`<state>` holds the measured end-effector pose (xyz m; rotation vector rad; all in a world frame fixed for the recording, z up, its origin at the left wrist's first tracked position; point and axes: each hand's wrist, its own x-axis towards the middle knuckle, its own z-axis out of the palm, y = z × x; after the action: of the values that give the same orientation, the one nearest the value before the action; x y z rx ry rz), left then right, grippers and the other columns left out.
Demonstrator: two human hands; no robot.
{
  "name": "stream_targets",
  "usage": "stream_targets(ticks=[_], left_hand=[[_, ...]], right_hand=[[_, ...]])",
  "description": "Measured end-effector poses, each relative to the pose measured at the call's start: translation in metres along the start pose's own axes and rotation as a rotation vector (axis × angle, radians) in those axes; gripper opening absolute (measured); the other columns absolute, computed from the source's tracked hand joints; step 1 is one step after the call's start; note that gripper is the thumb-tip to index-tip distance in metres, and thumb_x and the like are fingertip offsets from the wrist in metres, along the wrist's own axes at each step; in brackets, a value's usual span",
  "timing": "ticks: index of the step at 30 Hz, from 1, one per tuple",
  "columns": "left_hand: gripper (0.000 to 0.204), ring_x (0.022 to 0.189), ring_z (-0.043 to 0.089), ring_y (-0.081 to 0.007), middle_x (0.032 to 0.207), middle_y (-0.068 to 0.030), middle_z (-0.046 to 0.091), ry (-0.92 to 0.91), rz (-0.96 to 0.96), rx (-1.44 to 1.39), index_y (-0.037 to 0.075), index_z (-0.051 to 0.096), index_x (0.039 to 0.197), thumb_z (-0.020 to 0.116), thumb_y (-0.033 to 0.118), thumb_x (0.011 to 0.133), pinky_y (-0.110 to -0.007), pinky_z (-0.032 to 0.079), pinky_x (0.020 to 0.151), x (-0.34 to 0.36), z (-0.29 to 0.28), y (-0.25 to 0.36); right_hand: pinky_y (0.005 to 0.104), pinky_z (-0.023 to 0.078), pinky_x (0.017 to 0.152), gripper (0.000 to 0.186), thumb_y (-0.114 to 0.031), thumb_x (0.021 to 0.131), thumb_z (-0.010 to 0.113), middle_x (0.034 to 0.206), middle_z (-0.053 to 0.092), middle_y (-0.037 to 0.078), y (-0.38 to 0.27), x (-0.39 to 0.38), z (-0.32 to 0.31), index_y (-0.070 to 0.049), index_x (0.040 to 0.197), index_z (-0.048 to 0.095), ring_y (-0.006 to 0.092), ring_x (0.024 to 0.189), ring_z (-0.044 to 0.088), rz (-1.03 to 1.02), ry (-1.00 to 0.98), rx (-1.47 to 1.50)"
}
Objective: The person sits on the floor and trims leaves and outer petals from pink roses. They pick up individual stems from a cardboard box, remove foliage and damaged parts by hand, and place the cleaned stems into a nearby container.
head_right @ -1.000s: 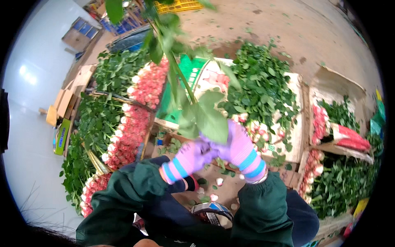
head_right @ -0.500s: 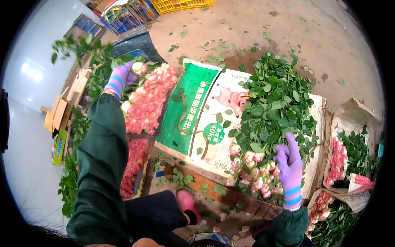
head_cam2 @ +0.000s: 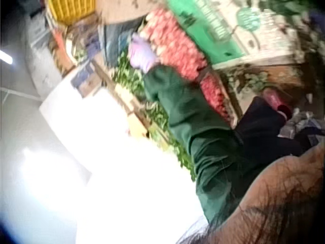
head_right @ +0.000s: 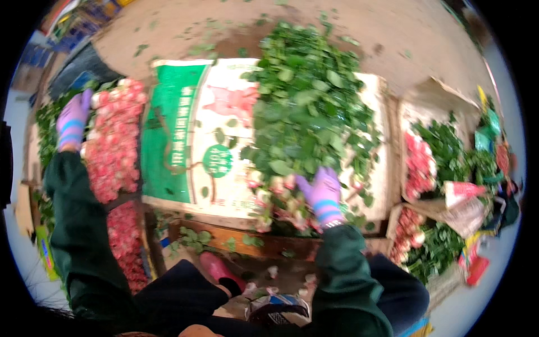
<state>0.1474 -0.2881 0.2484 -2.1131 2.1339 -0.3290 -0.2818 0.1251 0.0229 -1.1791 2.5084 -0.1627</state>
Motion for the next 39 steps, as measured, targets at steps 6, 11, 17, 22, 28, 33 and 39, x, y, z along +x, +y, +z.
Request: stream_targets(ticks=[6, 11, 17, 22, 28, 33, 39], left_hand=[[0.038, 0.077, 0.065, -0.0406, 0.079, -0.0211, 0.066, 0.034, 0.248, -0.191, 0.009, 0.063, 0.111, 0.048, 0.04, 0.097, -0.046, 0.05, 0.068, -0.151, -0.049, 0.041], [0.028, 0.072, 0.065, -0.0364, 0.075, -0.019, 0.066, 0.097, 0.534, -0.415, 0.007, 0.067, 0.102, 0.055, 0.031, 0.094, -0.044, 0.05, 0.064, -0.286, -0.081, 0.031], [0.025, 0.07, 0.065, -0.0361, 0.073, -0.0186, 0.065, -0.255, 0.554, -0.604, 0.003, 0.065, 0.104, 0.058, 0.024, 0.092, -0.046, 0.048, 0.062, -0.395, -0.154, 0.058], [0.031, 0.07, 0.064, -0.0362, 0.072, -0.0189, 0.065, -0.173, 0.744, -0.782, 0.004, 0.067, 0.105, 0.059, 0.031, 0.092, -0.043, 0.049, 0.065, -0.461, -0.179, 0.097], [0.035, 0.068, 0.065, -0.0326, 0.073, -0.0141, 0.066, -0.249, 0.779, -0.793, 0.005, 0.064, 0.111, 0.055, 0.035, 0.094, -0.042, 0.049, 0.063, -0.501, -0.178, 0.133], [0.033, 0.075, 0.065, -0.0356, 0.077, -0.0158, 0.066, -0.278, 0.833, -0.813, 0.011, 0.063, 0.109, 0.051, 0.037, 0.094, -0.046, 0.049, 0.067, -0.5, -0.145, 0.16], [0.037, 0.078, 0.066, -0.0347, 0.081, -0.0165, 0.067, -0.365, 0.81, -0.748, 0.01, 0.064, 0.114, 0.052, 0.039, 0.094, -0.042, 0.051, 0.071, -0.5, -0.135, 0.162]], right_hand=[[0.0463, 0.051, 0.085, 0.037, -0.036, 0.09, 0.054, 0.101, 0.068, 0.02, 0.001, 0.001, -0.036, -0.006, 0.109, 0.064, 0.0363, 0.098, 0.064, 0.149, -0.215, -0.062], [0.0263, 0.047, 0.049, 0.043, -0.027, 0.093, 0.061, 0.069, 0.067, 0.01, 0.026, -0.013, -0.087, 0.004, 0.122, 0.058, 0.0126, 0.048, 0.057, 0.202, -0.333, 1.067], [0.0152, 0.042, 0.039, 0.023, -0.019, 0.096, 0.06, 0.075, 0.063, -0.003, 0.025, -0.08, -0.199, -0.006, 0.114, 0.064, 0.0027, 0.049, 0.053, 0.066, -0.483, 1.896], [0.0157, 0.041, 0.047, 0.028, -0.028, 0.091, 0.066, 0.068, 0.06, -0.003, 0.036, -0.117, -0.222, -0.006, 0.108, 0.064, 0.0035, 0.051, 0.051, -0.023, -0.334, 1.525], [0.0193, 0.042, 0.054, 0.034, -0.034, 0.091, 0.065, 0.07, 0.063, 0.0, 0.028, -0.156, -0.238, -0.004, 0.108, 0.066, 0.0037, 0.061, 0.055, -0.149, -0.421, 1.422], [0.0254, 0.048, 0.055, 0.036, -0.03, 0.087, 0.072, 0.074, 0.065, 0.004, 0.077, -0.1, -0.213, -0.002, 0.11, 0.065, 0.0108, 0.062, 0.059, -0.036, -0.374, 1.283], [0.0227, 0.041, 0.05, 0.025, -0.031, 0.092, 0.066, 0.06, 0.05, -0.005, 0.041, -0.131, -0.27, -0.007, 0.097, 0.067, 0.0066, 0.051, 0.048, -0.174, -0.553, 2.005]])
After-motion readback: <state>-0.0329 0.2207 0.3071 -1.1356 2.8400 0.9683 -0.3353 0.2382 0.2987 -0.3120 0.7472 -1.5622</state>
